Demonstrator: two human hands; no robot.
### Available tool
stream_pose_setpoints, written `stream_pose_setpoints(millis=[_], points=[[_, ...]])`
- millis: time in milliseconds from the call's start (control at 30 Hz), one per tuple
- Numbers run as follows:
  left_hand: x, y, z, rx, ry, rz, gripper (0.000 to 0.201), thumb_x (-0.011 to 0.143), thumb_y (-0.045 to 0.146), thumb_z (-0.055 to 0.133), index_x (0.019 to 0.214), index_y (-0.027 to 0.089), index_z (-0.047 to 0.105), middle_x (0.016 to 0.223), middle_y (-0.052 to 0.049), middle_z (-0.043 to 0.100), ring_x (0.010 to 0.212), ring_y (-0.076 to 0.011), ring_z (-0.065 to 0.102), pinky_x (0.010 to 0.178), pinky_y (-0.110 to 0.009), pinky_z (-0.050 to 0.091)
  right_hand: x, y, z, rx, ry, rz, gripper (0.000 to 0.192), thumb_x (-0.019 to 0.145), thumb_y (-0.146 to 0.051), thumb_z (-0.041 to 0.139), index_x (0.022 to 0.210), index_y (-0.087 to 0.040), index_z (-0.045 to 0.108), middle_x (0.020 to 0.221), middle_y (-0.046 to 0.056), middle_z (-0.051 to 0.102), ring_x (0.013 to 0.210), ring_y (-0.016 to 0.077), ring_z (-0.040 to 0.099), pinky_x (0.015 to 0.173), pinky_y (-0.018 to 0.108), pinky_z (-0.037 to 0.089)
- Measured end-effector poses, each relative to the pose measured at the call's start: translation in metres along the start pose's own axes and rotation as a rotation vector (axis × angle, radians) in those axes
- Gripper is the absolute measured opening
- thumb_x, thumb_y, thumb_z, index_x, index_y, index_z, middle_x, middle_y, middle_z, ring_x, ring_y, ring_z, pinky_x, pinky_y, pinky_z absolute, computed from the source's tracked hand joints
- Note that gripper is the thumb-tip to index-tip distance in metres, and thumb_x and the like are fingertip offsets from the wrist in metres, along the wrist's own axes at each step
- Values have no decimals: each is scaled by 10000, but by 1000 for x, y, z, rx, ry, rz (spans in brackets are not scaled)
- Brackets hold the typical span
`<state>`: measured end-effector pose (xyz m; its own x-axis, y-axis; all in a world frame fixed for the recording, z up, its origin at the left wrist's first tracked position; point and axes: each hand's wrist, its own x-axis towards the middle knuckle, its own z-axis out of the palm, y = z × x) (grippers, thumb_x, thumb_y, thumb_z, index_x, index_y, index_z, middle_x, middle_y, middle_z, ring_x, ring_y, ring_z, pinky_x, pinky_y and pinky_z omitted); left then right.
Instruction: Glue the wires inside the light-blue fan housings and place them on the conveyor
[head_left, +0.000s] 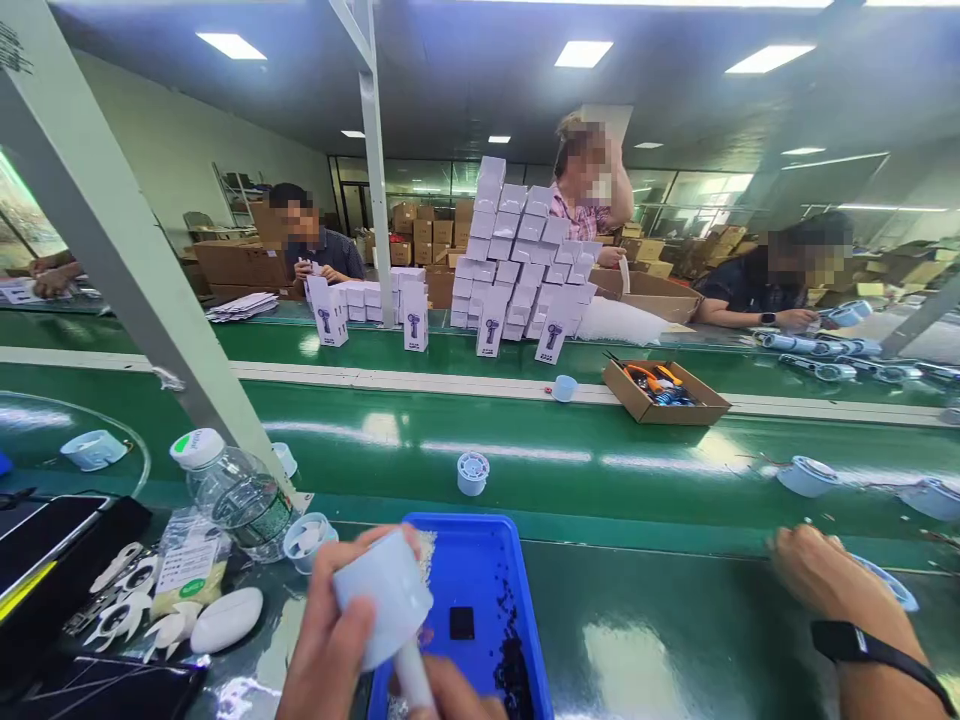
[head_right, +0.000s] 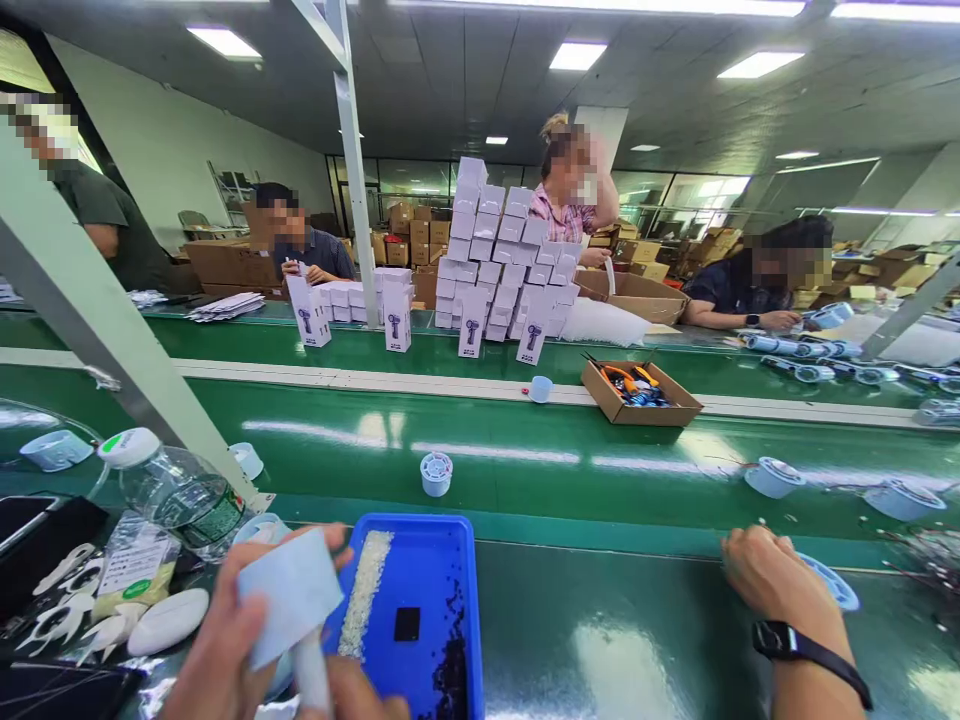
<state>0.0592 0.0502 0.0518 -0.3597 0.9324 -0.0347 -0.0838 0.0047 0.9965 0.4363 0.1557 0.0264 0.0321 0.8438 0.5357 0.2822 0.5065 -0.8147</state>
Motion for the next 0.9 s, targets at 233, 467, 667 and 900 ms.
stream_pose_setpoints(millis=[233, 467, 667, 900], points=[[131, -12, 13, 845, -225, 211, 437, 797, 393, 638, 1115, 165, 442, 932, -47, 602, 739, -186, 608, 701, -380, 514, -80, -53, 208, 75, -299, 388, 324, 905, -417, 430, 1112, -214, 573, 550, -31, 574, 455, 162, 521, 444, 247, 364], [177, -37, 39, 1204, -360, 279, 351, 864, 320, 593, 1186, 186, 564, 1247, -98, 568, 1062, -262, 575, 876, -498, 479, -71, -24, 226, 175, -211, 368, 219, 857, -429, 540, 879, -212, 550, 707, -7, 538, 613, 156, 512, 588, 255, 431], [143, -9, 7, 1326, -284, 297, 341, 866, 350, 568, 1173, 201, 572, 1227, -93, 566, 1123, -282, 518, 915, -515, 422, -82, -14, 234, 272, -257, 370, 288, 897, -491, 473, 941, -216, 544, 769, 17, 557, 660, 174, 566, 625, 289, 491], [98, -8, -49, 1441, -104, 141, 390, 868, 302, 420, 1168, 109, 577, 1108, -193, 590, 1078, -385, 477, 822, -506, 409, -79, -12, 233, 288, -269, 376, 283, 890, -496, 491, 941, -224, 549, 781, 27, 589, 684, 187, 600, 638, 299, 513]])
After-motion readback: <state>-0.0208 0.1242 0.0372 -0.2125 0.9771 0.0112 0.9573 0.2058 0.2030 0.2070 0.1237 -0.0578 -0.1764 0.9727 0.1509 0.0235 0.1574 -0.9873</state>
